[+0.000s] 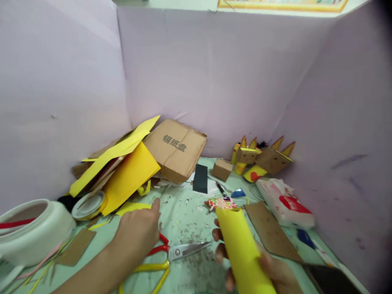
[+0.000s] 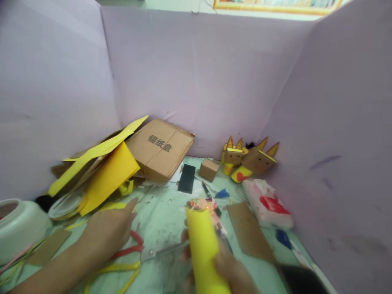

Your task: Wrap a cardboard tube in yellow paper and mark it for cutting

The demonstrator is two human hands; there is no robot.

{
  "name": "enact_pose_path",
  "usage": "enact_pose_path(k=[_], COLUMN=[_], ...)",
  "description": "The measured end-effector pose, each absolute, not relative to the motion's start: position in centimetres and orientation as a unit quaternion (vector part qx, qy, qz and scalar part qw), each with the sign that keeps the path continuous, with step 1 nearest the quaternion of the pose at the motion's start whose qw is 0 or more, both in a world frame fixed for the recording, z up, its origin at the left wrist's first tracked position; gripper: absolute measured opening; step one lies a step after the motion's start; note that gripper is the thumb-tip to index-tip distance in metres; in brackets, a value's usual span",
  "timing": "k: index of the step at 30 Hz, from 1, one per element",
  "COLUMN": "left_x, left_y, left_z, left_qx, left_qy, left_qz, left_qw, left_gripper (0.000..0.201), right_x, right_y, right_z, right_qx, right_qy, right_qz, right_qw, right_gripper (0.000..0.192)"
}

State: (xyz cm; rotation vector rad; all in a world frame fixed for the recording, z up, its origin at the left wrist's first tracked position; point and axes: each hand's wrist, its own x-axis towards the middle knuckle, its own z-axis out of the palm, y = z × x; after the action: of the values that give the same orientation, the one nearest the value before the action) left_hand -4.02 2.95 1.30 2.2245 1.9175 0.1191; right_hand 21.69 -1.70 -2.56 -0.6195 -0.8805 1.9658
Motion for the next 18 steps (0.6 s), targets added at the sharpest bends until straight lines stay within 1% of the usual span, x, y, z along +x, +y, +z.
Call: enact_pose_path(k=[1, 2, 3, 5, 6, 7, 8, 9, 10, 12, 13, 15, 16, 18], left_x=[-3.7, -3.3, -2.7, -1.5, -1.0, -0.5, -0.3, -0.3, -0.5, -1.3, -1.9, -3.2, -3.8, -4.6], left_y=[2.3, 1.8, 1.2, 0.4, 0.1, 0.0, -0.2, -0.2, -0.3, -0.4, -0.3, -0.3, -0.2, -0.1], left_z=[1.2, 1.0, 0.8, 0.2, -0.1, -0.2, -0.2, 0.0, 0.3, 1.1, 1.4, 1.9, 1.9, 1.6], left_qx=[0.764, 0.766, 0.753, 0.696, 0.671, 0.662, 0.671, 0.694, 0.725, 0.783, 0.799, 0.81, 0.811, 0.815], left_qy=[0.623, 0.59, 0.55, 0.463, 0.424, 0.39, 0.37, 0.372, 0.397, 0.476, 0.511, 0.551, 0.555, 0.55], left_qz=[0.074, 0.115, 0.16, 0.235, 0.257, 0.269, 0.267, 0.248, 0.215, 0.119, 0.066, -0.02, -0.047, -0.07], left_qw=[0.15, 0.229, 0.323, 0.496, 0.552, 0.581, 0.584, 0.563, 0.52, 0.384, 0.309, 0.201, 0.177, 0.169], left_gripper=[0.042, 0.041, 0.04, 0.048, 0.052, 0.054, 0.052, 0.048, 0.042, 0.033, 0.032, 0.037, 0.041, 0.047], right_x=[21.4, 21.2, 21.0, 20.5, 20.3, 20.0, 19.9, 19.9, 20.1, 20.9, 21.5, 22.9, 23.6, 24.4], right_y=[-1.7, -1.7, -1.7, -1.8, -1.9, -2.1, -2.3, -2.6, -2.9, -3.4, -3.6, -3.9, -4.0, -4.0], right_z=[-2.5, -2.4, -2.4, -2.2, -2.0, -1.8, -1.5, -1.2, -0.7, 0.5, 1.3, 3.4, 4.5, 6.6], right_qx=[-0.262, -0.275, -0.287, -0.297, -0.298, -0.296, -0.295, -0.295, -0.297, -0.313, -0.324, -0.346, -0.348, -0.349], right_qy=[-0.364, -0.371, -0.373, -0.372, -0.371, -0.372, -0.372, -0.373, -0.378, -0.394, -0.402, -0.42, -0.435, -0.476], right_qz=[0.787, 0.788, 0.789, 0.79, 0.791, 0.793, 0.795, 0.796, 0.794, 0.775, 0.758, 0.705, 0.667, 0.557], right_qw=[0.423, 0.408, 0.396, 0.385, 0.384, 0.381, 0.377, 0.376, 0.372, 0.382, 0.399, 0.456, 0.495, 0.584], right_gripper=[0.065, 0.066, 0.064, 0.058, 0.055, 0.053, 0.053, 0.055, 0.057, 0.056, 0.054, 0.049, 0.05, 0.051])
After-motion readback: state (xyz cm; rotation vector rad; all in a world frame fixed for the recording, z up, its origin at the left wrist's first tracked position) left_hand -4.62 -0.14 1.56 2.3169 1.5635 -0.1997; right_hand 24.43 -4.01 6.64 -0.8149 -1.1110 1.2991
